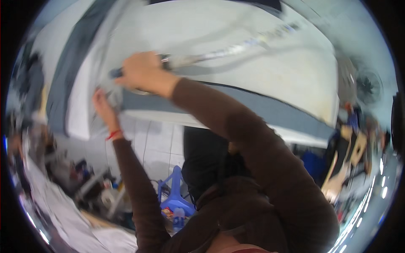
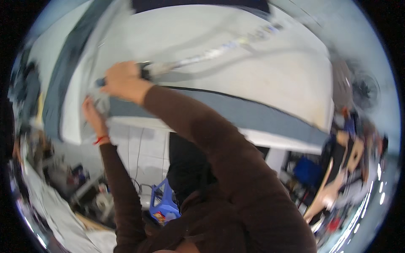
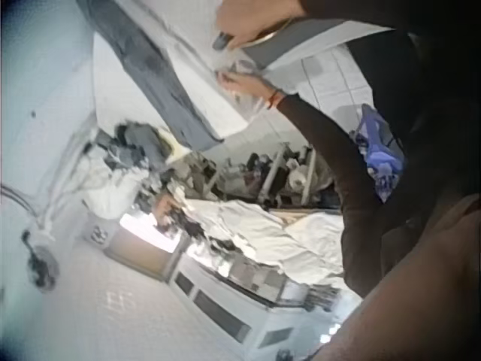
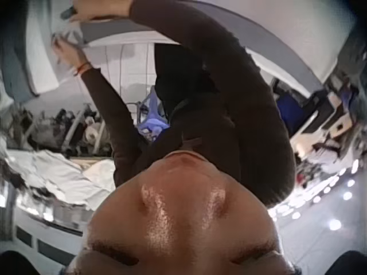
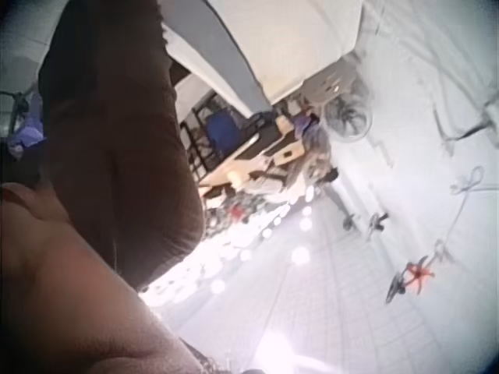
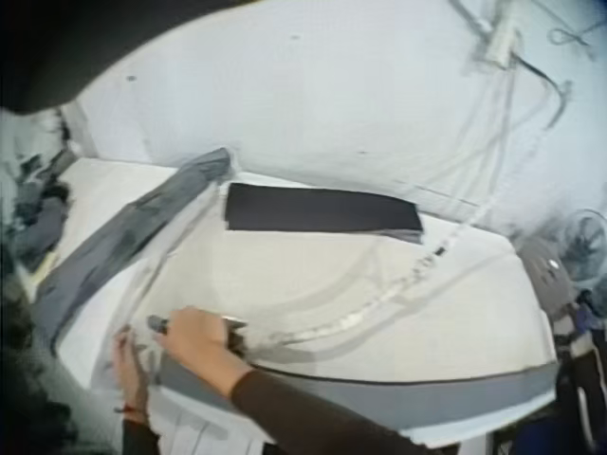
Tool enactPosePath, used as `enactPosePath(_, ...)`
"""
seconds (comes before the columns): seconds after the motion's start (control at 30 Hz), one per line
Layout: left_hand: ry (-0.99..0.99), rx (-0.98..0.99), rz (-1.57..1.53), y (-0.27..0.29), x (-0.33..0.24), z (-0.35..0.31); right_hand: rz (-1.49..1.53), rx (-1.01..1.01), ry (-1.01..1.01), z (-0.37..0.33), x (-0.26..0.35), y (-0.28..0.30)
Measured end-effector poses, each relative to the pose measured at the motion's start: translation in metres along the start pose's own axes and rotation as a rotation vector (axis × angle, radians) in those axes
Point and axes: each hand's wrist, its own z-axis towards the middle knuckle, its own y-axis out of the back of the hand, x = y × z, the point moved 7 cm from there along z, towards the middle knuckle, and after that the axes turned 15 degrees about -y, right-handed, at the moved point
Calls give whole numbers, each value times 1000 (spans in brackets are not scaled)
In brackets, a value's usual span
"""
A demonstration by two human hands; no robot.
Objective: The person irons several long strips of dark and light grey fabric on a white ironing board. They repeatedly fold the edges of the fabric strips and press them with a steam iron to create crisp seams. The person handles the fabric pieces one at a time, adjusting their position and smoothing them out before ironing.
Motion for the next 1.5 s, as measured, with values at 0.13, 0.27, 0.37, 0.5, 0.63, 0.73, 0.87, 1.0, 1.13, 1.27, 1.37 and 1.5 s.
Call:
enactPosePath(0.13,38,-3,34,-99,-44,66,-92,-295,-68,-17,-115,72)
enactPosePath(0.27,-109,99,603,-68,-61,73,-41,-178,-207,-88,-177,80)
enactPosePath(0.37,-102,116,586,-54,-55,80,-44,-309,-224,-133,-250,89)
enactPosePath(0.5,-219,61,461,-60,-73,100,-129,-528,-338,-211,-354,112)
enactPosePath(0.63,-273,8,320,-38,-80,83,-32,-530,-600,-277,-450,121)
enactPosePath(0.73,-163,53,510,-58,-95,49,-70,-533,-828,-297,-529,143)
enactPosePath(0.87,124,275,762,-93,-124,65,52,-862,-711,-291,-606,198)
enactPosePath(1.0,-94,413,756,-112,-93,88,270,-1336,-474,-340,-634,243)
enactPosePath(1.13,-46,294,298,-90,-77,79,297,-1449,-696,-460,-662,199)
enactPosePath(1.27,-32,344,171,-95,-73,81,427,-1357,-1063,-633,-739,51)
enactPosePath(1.37,20,232,-12,-83,-90,80,879,-1278,-1257,-707,-736,-58)
enactPosePath(1.5,-143,242,128,-43,-105,143,1032,-1186,-1407,-722,-706,-127)
